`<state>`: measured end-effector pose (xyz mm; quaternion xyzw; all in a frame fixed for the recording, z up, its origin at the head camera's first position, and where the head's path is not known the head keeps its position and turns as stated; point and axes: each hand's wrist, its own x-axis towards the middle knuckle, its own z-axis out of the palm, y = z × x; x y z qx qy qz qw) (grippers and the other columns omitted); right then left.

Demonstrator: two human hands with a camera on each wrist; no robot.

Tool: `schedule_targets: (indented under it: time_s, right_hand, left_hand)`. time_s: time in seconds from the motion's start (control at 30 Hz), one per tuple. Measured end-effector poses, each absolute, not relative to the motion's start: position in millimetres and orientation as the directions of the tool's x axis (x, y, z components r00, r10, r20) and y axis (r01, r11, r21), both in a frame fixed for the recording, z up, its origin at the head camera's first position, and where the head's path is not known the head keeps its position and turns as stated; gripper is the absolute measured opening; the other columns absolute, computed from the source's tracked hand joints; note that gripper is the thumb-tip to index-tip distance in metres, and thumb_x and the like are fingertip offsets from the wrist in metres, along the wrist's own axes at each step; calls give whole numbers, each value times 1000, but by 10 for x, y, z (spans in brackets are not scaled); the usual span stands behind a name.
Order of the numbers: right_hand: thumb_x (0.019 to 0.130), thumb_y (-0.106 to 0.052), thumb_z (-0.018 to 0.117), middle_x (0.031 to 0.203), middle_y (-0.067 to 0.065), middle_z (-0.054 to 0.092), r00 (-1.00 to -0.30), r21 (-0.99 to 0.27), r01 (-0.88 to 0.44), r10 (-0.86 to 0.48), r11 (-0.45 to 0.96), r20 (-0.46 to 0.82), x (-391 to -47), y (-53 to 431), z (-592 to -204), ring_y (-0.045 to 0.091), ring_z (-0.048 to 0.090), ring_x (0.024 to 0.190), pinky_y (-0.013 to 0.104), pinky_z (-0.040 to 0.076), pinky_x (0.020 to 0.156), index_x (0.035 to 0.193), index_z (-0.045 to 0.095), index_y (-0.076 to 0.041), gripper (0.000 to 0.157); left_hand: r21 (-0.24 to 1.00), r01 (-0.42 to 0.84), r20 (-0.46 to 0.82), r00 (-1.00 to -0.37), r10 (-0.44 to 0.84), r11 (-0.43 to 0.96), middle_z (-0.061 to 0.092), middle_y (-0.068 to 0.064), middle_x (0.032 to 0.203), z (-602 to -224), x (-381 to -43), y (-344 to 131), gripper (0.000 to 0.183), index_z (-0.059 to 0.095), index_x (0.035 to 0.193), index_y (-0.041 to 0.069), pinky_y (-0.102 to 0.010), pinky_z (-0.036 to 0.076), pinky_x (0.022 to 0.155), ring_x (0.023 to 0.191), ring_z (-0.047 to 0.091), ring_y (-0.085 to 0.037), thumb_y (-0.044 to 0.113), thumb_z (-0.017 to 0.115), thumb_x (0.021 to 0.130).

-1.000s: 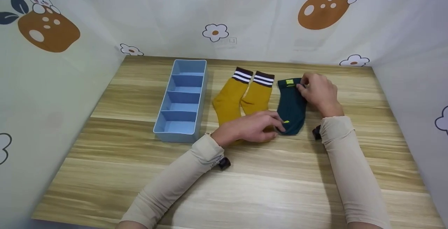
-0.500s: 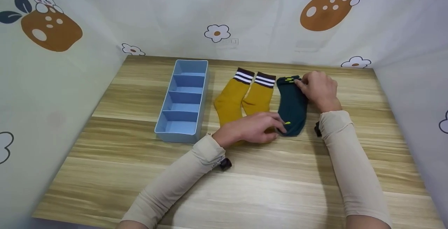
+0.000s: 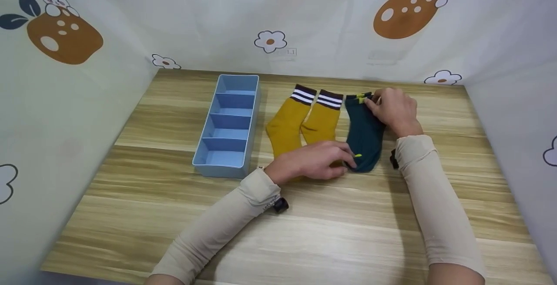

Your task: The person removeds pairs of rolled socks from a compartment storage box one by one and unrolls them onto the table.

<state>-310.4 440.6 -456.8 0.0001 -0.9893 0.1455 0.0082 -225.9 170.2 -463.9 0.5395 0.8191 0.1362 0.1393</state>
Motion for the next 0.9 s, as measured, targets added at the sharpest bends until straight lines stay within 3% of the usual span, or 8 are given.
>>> schedule_targets:
  time_s: [0.13,0.23,0.43,0.5,0.7,0.9]
  right_hand:
    - [104,-52,67,99,21,74,-999,-280,-9,0,960,35,-3099,4407,-4574,36,62,85,46,47,64,112,78,-5,49]
    - [104,-49,67,103,22,75,-999,-297,-5,4,955,32,-3062,4432,-4565,37,64,87,45,48,63,116,76,-3,48]
    - [103,-46,69,111,26,74,-999,-363,29,13,931,-44,-2919,4538,-4532,37,68,91,36,46,63,124,72,1,51]
    - [103,-49,69,109,26,74,-998,-375,38,15,926,-62,-2864,4574,-4522,36,67,91,35,45,64,123,72,1,54]
    - [98,-64,71,102,21,76,-993,-409,54,7,911,-116,-2752,4627,-4521,30,67,87,34,47,66,118,74,0,67]
    - [98,-57,74,106,24,77,-986,-462,69,-10,884,-166,-2726,4643,-4568,24,68,85,30,49,68,127,70,4,67]
  left_hand:
    - [375,858,-44,-361,932,350,67,1,141,-4650,-2276,1701,34,72,142,22,-19,45,112,127,61,-12,26,62,109]
    - [369,857,-12,-383,924,361,66,2,147,-4668,-2293,1703,35,71,142,22,-19,42,117,133,59,-12,27,62,109]
    - [306,764,-56,-581,812,568,55,1,160,-4690,-2293,1728,54,50,159,19,-28,37,127,147,49,-16,40,60,109]
    - [297,731,-91,-619,780,615,51,0,165,-4693,-2290,1741,62,43,164,18,-31,33,131,154,44,-18,42,60,109]
    - [371,692,-123,-625,771,620,50,2,167,-4702,-2313,1751,68,36,168,18,-30,29,132,157,42,-17,41,62,109]
    - [493,661,-92,-608,789,566,53,4,162,-4724,-2341,1746,70,35,169,23,-23,33,129,150,48,-10,34,66,107]
